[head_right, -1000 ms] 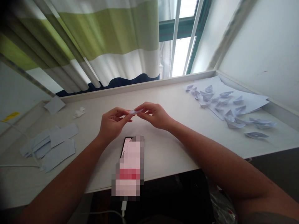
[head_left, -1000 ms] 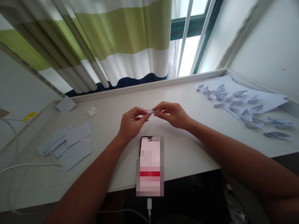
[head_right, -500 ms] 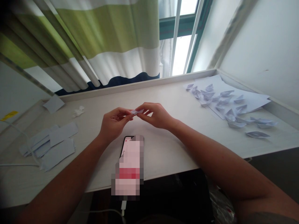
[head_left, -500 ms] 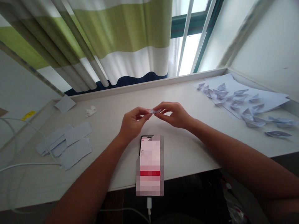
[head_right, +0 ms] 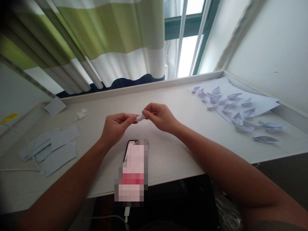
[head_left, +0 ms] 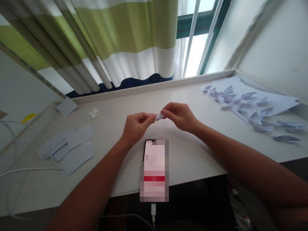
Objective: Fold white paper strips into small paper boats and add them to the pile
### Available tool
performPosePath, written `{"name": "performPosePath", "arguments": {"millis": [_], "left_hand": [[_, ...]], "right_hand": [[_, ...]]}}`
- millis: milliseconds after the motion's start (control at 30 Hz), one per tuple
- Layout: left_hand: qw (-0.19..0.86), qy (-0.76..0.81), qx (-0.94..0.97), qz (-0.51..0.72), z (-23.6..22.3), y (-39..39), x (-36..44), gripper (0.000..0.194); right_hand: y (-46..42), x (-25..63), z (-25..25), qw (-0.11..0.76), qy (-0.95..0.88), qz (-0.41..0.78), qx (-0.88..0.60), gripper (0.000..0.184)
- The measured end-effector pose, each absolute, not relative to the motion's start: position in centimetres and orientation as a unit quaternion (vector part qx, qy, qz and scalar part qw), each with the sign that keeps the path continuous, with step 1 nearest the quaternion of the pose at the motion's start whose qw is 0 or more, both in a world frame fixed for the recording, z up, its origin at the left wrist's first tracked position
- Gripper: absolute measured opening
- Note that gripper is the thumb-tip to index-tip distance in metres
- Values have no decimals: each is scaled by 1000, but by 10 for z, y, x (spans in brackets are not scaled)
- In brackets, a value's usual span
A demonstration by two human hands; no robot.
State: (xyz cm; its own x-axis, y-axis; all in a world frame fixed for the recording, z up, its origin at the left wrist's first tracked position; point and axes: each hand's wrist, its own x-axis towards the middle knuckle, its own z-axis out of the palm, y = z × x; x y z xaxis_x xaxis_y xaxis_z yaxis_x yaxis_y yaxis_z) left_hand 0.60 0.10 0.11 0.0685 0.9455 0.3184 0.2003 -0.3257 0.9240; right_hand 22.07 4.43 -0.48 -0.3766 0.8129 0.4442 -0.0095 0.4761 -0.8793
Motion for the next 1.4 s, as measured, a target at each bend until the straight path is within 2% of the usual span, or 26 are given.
{"name": "performPosePath", "arguments": {"millis": [200,367,600,767,933,1067,1233,1400], "left_hand": [[366,466,634,497,-5,5,4,34],[284,486,699,441,-2,-1,6,20],[220,512,727,402,4,-2,10,9],[256,531,709,387,7,-1,10,11],[379,492,642,450,1,4,6,13],[429,471,607,475,-2,6,6,17],[380,454,641,488,-1,5,8,12],[303,457,694,466,-4,4,5,19]], "right_hand": [[40,212,-11,463,-722,417,-301,15],[37,212,-10,435,-766,360,-307,7],[32,208,-11,424,-799,284,-318,10],[35,209,-12,408,-804,302,-310,14],[43,220,-10,390,-808,366,-248,28],[48,224,-11,381,-815,385,-206,19],[52,224,-14,406,-791,381,-252,15],[55,224,-16,432,-768,384,-276,19]]}}
